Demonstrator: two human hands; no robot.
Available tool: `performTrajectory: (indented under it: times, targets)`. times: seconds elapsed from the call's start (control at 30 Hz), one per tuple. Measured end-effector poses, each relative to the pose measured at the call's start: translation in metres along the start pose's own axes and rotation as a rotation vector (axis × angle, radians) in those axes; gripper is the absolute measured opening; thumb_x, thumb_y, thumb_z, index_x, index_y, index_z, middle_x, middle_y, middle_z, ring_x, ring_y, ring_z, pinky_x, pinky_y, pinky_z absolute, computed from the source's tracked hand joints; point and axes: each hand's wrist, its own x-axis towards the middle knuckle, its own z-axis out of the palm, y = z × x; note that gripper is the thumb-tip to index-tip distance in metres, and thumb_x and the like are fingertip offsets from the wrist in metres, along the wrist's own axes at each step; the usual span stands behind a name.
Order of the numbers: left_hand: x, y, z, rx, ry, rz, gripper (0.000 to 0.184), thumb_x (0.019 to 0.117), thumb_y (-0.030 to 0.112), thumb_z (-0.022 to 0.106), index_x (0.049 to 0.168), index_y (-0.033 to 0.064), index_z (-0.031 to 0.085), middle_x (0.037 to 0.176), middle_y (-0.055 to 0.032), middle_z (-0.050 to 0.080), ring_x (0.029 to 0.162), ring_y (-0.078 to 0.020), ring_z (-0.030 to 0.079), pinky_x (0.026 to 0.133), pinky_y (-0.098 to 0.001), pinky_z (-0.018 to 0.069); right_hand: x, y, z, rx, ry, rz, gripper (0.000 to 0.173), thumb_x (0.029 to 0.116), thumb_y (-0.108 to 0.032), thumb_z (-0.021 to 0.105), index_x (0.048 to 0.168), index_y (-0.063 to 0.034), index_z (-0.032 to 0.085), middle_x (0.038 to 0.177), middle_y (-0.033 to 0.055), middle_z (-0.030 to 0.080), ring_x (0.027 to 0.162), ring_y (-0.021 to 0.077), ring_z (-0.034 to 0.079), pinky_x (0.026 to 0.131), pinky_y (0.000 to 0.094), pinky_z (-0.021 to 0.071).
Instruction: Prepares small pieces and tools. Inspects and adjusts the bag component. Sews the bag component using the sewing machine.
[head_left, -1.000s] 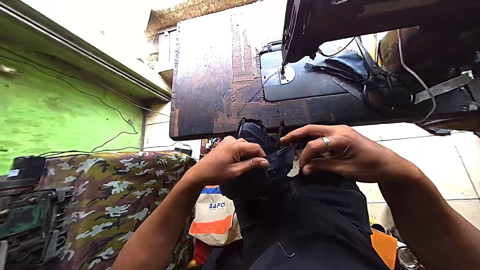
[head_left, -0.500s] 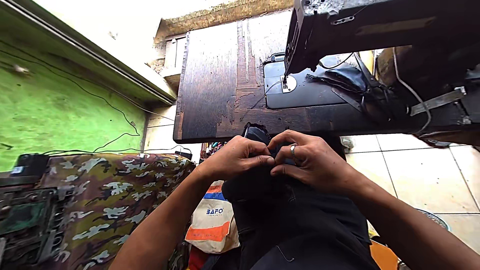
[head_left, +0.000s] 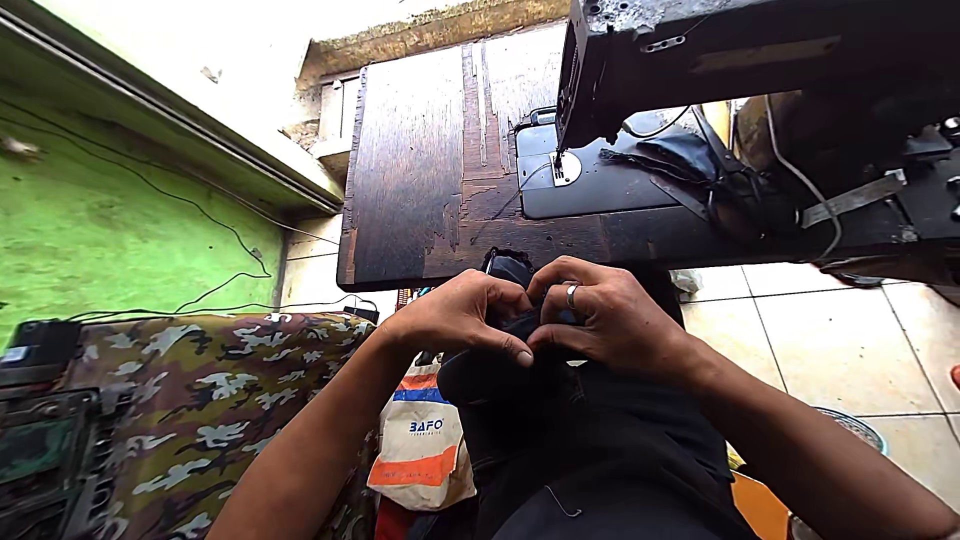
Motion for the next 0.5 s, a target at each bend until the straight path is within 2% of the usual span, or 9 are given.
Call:
performTrajectory:
  times: [0.27, 0.5]
  targets:
    - [0.0057, -0.0023, -0.0049, 0.006, -0.039, -0.012, 0.016, 0.0847, 0.018, 0.082, 0.089, 0.0066, 0.071, 0.073, 0.0052, 0.068, 0.066, 0.001, 0.062, 0.06, -0.016, 0.0513, -0.002, 0.0063, 0.0007, 0.064, 0.045, -0.022, 0.027, 0.0852, -0.03, 0.082, 0.071, -0.0101, 0.07, 0.096, 0.0004, 0.069, 0.08, 0.0003, 0.06, 0.068, 0.0142, 0.0502]
    - [0.0074, -0.0069, -0.0076, -0.012, -0.089, 0.055, 0.013, 0.089, 0.015, 0.078, 0.093, 0.0048, 0.071, 0.075, 0.0045, 0.069, 0.068, 0.0003, 0.063, 0.061, -0.0163, 0.0525, -0.0031, 0.0066, 0.0012, 0.088, 0.047, -0.037, 0.03, 0.0858, -0.031, 0.082, 0.072, -0.0082, 0.068, 0.094, 0.0014, 0.068, 0.075, -0.0001, 0.058, 0.064, 0.0131, 0.048]
